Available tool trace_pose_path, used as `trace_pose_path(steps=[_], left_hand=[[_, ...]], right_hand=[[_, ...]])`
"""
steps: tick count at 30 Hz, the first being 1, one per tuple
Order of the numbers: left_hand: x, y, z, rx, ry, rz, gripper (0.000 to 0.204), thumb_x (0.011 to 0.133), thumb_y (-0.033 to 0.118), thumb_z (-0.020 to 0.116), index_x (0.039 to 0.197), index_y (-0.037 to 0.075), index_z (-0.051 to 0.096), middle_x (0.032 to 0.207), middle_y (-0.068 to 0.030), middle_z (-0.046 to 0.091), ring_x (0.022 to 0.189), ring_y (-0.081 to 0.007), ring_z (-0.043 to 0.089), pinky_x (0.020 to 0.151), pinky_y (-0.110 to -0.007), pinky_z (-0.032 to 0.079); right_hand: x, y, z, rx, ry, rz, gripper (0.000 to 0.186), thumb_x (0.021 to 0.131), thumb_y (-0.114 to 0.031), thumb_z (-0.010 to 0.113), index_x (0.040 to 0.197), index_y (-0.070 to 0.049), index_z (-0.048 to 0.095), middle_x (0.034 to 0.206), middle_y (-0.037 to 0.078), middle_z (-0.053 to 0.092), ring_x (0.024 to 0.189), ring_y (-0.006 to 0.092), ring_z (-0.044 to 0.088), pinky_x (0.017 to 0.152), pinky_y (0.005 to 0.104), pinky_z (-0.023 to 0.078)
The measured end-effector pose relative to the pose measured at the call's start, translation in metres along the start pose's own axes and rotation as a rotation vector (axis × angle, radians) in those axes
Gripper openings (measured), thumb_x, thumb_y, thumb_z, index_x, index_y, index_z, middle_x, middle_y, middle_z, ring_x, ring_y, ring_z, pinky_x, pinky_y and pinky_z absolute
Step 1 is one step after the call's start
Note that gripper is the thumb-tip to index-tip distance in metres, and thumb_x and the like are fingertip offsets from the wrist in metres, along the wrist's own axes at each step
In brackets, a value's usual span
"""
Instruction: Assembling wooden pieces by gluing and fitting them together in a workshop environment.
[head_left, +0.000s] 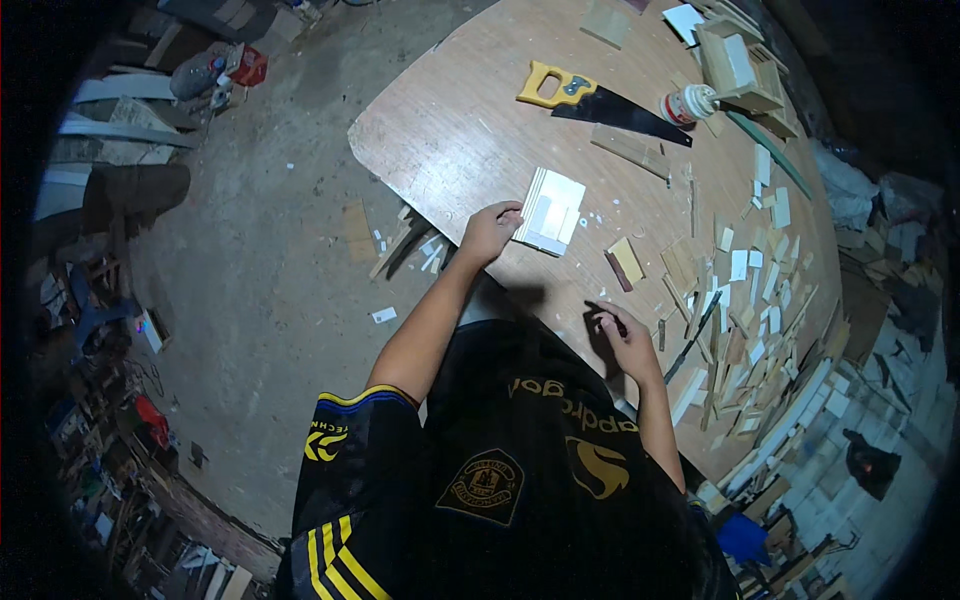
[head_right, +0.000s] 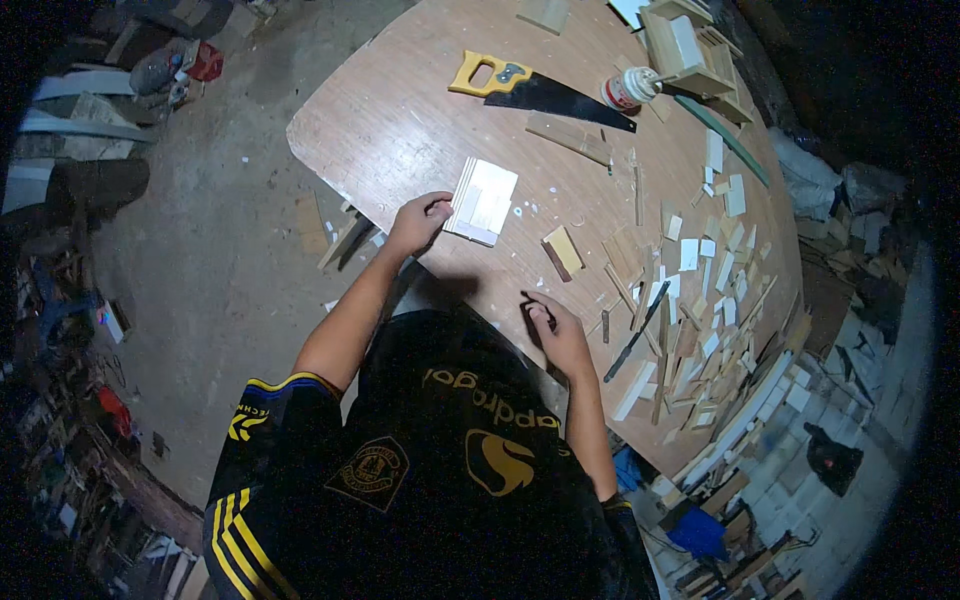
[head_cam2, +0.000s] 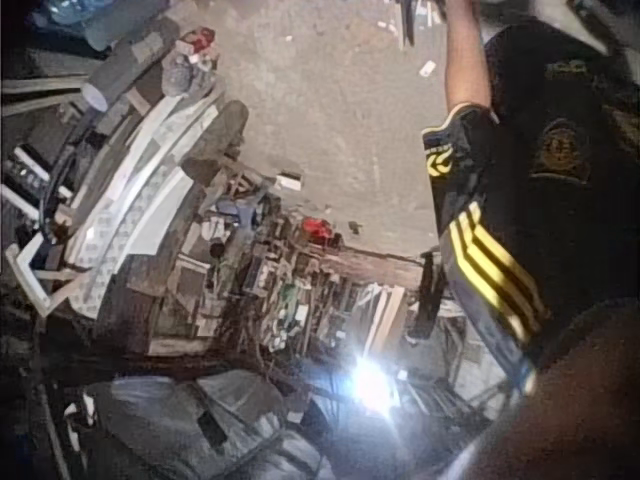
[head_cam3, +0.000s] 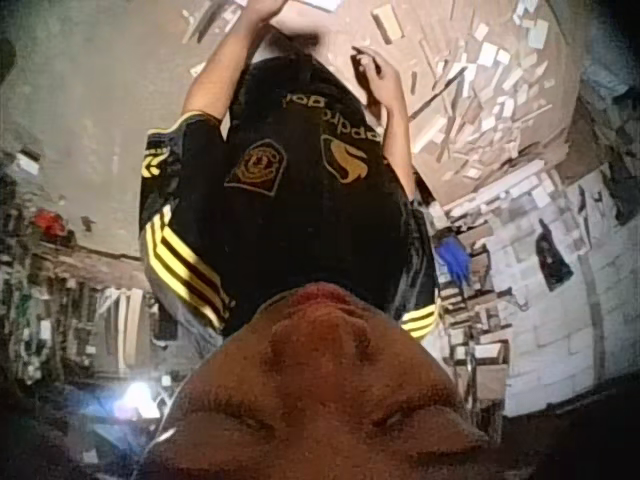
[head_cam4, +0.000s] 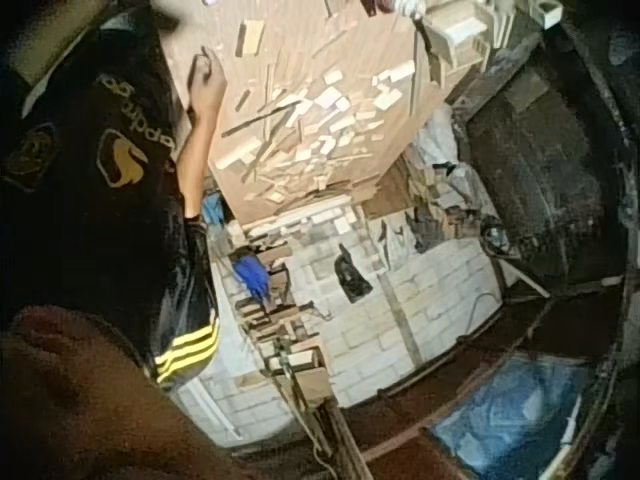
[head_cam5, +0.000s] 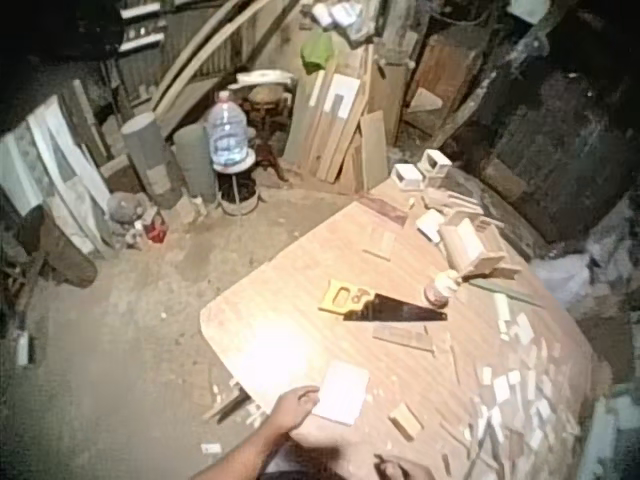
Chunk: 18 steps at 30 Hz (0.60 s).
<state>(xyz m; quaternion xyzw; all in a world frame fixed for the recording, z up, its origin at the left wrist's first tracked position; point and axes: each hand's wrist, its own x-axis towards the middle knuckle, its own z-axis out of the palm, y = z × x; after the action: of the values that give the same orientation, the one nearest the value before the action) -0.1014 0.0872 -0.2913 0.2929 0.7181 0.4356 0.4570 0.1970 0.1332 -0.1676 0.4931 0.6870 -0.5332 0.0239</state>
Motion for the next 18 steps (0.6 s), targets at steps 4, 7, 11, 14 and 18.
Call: trace_pose_path(steps=[4, 7, 11, 14, 18], left_hand=[[0.006, -0.011, 0.004, -0.216, -0.07, -0.004, 0.031, 0.086, 0.011, 0.062, 0.115, -0.001, 0.062, 0.093, -0.0129, 0.069, 0.085, -0.0151, 0.064, 0.078, -0.027, 0.051], [0.008, -0.002, 0.006, -0.191, -0.078, -0.06, 0.028, 0.086, 0.011, 0.061, 0.111, -0.001, 0.063, 0.09, -0.0134, 0.069, 0.08, -0.0173, 0.066, 0.075, -0.028, 0.052], [0.008, -0.02, 0.012, -0.043, 0.101, 0.113, 0.022, 0.084, 0.013, 0.061, 0.102, 0.001, 0.064, 0.084, -0.0186, 0.066, 0.077, -0.0296, 0.067, 0.071, -0.036, 0.053], [0.014, -0.014, 0.005, 0.022, 0.095, 0.172, 0.019, 0.083, 0.012, 0.06, 0.097, 0.0, 0.065, 0.081, -0.0188, 0.066, 0.078, -0.0355, 0.064, 0.072, -0.042, 0.051], [0.016, -0.025, 0.001, 0.039, 0.164, 0.278, 0.018, 0.082, 0.01, 0.06, 0.098, 0.0, 0.065, 0.082, -0.0185, 0.065, 0.081, -0.0367, 0.063, 0.073, -0.044, 0.05]], right_hand=[[0.037, -0.007, 0.012, 0.024, -0.026, 0.016, 0.031, 0.094, -0.021, 0.055, 0.122, -0.007, 0.06, 0.1, 0.011, 0.067, 0.092, 0.0153, 0.061, 0.085, 0.028, 0.046], [0.065, -0.016, 0.022, -0.097, 0.012, -0.024, 0.031, 0.095, -0.021, 0.054, 0.121, -0.007, 0.061, 0.097, 0.008, 0.067, 0.09, 0.0147, 0.06, 0.085, 0.0275, 0.046], [0.109, -0.001, 0.034, -0.084, 0.062, 0.014, 0.031, 0.096, -0.019, 0.053, 0.122, -0.004, 0.059, 0.092, 0.005, 0.064, 0.085, 0.0129, 0.058, 0.08, 0.0261, 0.046], [0.124, -0.002, 0.038, 0.186, 0.064, 0.166, 0.033, 0.096, -0.018, 0.053, 0.125, -0.002, 0.055, 0.089, 0.004, 0.062, 0.08, 0.0114, 0.057, 0.073, 0.0244, 0.047], [0.132, -0.006, 0.04, 0.247, 0.081, 0.188, 0.035, 0.097, -0.018, 0.052, 0.129, -0.003, 0.052, 0.09, 0.003, 0.062, 0.077, 0.0091, 0.057, 0.069, 0.0229, 0.047]])
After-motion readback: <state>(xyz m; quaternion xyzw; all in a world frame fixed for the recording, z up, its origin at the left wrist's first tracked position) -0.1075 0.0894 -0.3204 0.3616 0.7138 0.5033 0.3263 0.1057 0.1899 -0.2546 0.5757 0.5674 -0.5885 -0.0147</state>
